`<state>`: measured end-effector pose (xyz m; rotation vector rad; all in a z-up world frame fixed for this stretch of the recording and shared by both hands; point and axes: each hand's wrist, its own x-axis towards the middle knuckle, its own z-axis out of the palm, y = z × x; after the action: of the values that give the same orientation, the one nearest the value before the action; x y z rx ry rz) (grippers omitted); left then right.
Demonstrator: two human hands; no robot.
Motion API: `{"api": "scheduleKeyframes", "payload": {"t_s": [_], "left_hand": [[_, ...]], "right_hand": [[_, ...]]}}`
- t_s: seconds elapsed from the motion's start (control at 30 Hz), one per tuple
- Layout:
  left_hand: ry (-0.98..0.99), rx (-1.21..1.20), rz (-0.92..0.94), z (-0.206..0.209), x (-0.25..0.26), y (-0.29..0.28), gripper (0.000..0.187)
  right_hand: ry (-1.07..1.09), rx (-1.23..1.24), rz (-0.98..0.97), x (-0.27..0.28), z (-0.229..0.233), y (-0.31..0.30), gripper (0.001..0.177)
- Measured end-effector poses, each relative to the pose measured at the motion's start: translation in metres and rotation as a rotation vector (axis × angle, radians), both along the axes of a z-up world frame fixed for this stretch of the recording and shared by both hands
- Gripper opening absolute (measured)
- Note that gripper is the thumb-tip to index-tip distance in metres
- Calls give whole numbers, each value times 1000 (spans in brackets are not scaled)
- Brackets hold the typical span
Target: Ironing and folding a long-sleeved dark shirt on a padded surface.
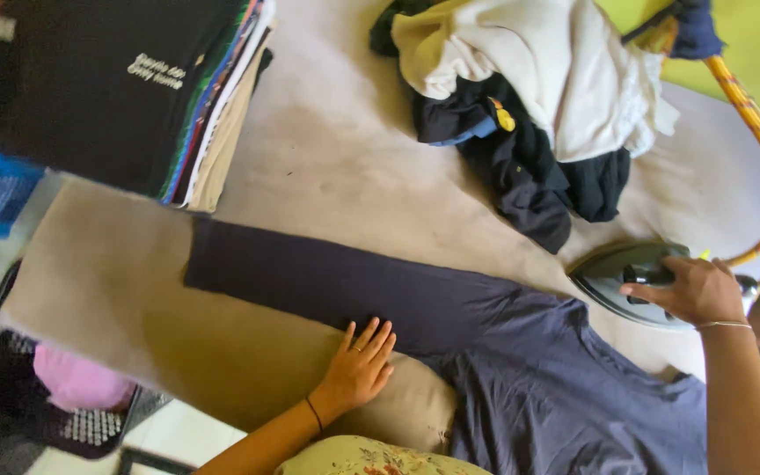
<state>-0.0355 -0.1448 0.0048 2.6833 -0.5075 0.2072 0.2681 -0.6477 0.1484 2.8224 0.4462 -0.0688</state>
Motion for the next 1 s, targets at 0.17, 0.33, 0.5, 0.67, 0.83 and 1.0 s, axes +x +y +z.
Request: {"api": "scheduleKeyframes", "payload": {"t_s": [0.17,0.33,0.5,0.67,0.83,1.0], "left_hand": [[60,-52,126,47,14,1,74],[6,-22,160,36,0,-4,65],[197,-218,146,51,10,50,23],[-239,-17,1025,25,14,230,70],[179,-212,1015,-29,24,314,69],[377,-436,746,-102,27,373,55]], "right_hand": [[303,76,-331,35,11,25,81],[399,376,-500,39,-3,-11,74],[385,706,-391,-38,64,86,51],[482,666,-248,-105,73,199,49],[499,508,-45,-158,50,316,61],[399,452,250,-185,-4,436,72]]}}
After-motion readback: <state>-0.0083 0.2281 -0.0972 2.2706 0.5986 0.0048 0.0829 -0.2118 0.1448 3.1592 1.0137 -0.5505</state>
